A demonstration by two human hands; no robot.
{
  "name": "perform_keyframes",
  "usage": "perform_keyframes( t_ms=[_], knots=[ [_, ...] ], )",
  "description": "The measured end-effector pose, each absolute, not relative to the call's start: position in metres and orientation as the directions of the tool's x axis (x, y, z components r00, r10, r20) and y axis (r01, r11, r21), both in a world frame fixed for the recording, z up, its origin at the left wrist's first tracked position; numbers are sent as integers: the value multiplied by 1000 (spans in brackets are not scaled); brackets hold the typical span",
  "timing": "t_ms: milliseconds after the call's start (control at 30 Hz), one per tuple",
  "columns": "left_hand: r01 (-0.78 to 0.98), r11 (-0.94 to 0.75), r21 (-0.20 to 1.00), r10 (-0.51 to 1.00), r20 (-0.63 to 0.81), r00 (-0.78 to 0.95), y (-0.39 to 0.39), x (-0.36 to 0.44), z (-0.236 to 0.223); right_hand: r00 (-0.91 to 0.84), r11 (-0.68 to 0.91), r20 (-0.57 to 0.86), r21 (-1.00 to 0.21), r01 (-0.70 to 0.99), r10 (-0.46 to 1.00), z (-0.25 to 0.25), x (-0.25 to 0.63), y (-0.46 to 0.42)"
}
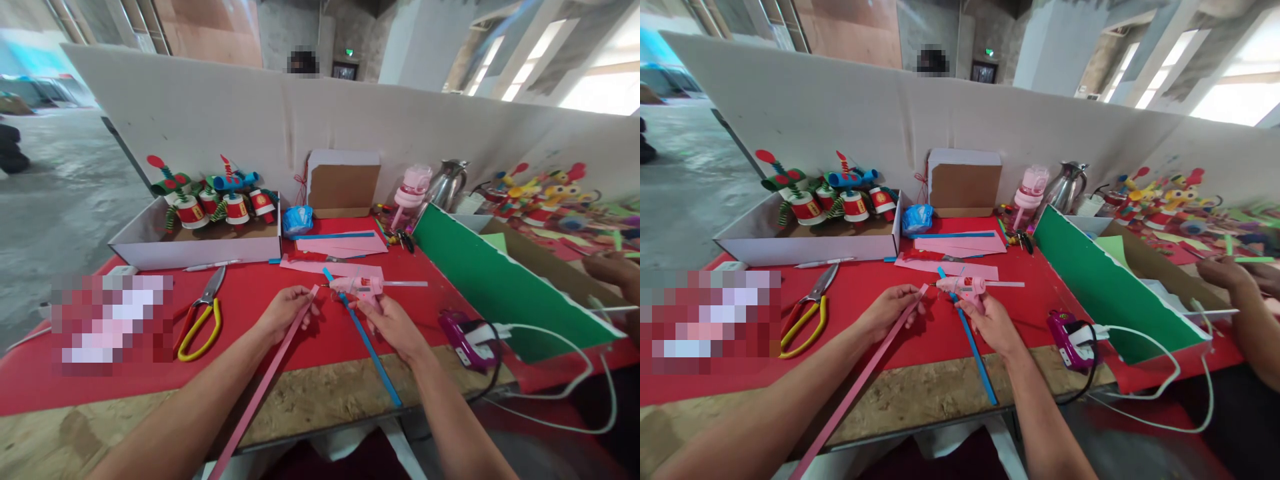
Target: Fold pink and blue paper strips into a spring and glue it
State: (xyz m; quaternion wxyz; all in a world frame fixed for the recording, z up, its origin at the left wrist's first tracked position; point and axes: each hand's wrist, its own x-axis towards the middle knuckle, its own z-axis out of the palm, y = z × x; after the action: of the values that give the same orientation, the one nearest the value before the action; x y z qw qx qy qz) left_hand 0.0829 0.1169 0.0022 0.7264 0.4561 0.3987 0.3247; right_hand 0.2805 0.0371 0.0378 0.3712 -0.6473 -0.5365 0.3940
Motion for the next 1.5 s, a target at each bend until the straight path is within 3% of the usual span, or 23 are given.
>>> perform_keyframes(
  t_ms=[433,1500],
  knots=[
    [-92,372,924,828,-285,483,117,81,-3,101,-89,-41,-840,535,994,36,276,40],
    [-68,384,921,824,-308,475,119,81,0,5,14,20,-835,551,1000,45,272,42]
  ],
)
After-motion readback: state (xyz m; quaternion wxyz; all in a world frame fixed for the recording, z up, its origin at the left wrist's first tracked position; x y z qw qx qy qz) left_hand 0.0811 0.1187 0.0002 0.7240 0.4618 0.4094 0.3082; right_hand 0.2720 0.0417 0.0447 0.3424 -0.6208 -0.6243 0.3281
